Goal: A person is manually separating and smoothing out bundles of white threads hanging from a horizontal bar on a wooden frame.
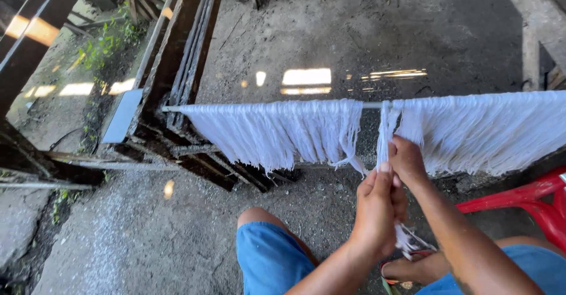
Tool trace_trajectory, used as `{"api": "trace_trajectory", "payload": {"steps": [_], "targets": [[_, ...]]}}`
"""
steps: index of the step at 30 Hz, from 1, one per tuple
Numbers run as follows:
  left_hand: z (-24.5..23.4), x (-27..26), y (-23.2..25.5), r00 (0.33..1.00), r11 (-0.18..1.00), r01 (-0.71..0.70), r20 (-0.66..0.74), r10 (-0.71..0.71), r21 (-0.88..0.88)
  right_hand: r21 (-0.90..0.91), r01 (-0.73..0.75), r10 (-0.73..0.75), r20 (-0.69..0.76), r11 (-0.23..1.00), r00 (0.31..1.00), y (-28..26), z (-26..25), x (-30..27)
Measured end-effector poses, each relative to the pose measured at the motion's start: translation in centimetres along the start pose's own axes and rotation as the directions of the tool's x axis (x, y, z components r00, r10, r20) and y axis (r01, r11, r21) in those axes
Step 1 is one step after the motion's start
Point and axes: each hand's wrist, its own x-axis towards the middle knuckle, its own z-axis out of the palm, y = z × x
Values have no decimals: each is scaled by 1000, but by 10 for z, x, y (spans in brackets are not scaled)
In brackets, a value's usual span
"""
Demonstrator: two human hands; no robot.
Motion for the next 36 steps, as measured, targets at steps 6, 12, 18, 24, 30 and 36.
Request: {"api": "trace_trajectory", "payload": {"steps": [6, 12, 18, 24, 30, 36], "targets": [[-91, 62, 0, 957, 735, -280, 126, 260, 618, 452, -296, 106, 399, 842, 911, -36, -20, -93], [-87, 78, -2, 972, 769, -212, 211, 103, 602, 494, -246, 55, 369, 834, 928, -68, -68, -118], [-84, 71, 3, 956, 758, -264, 264, 126, 597, 689, -230, 134, 190, 687, 972, -87, -94, -109], [-90, 68, 2, 946, 745, -313, 265, 188, 589, 771, -264, 105, 251, 579, 962, -73, -82, -110], [-85, 61, 27, 987, 987, -158, 22, 157, 16, 861, -272, 122, 243, 430, 962, -48, -111, -103], [-101, 59, -8, 991, 983, -63, 126, 41, 170, 784, -240, 190, 159, 573, 969, -39, -80, -101]]}}
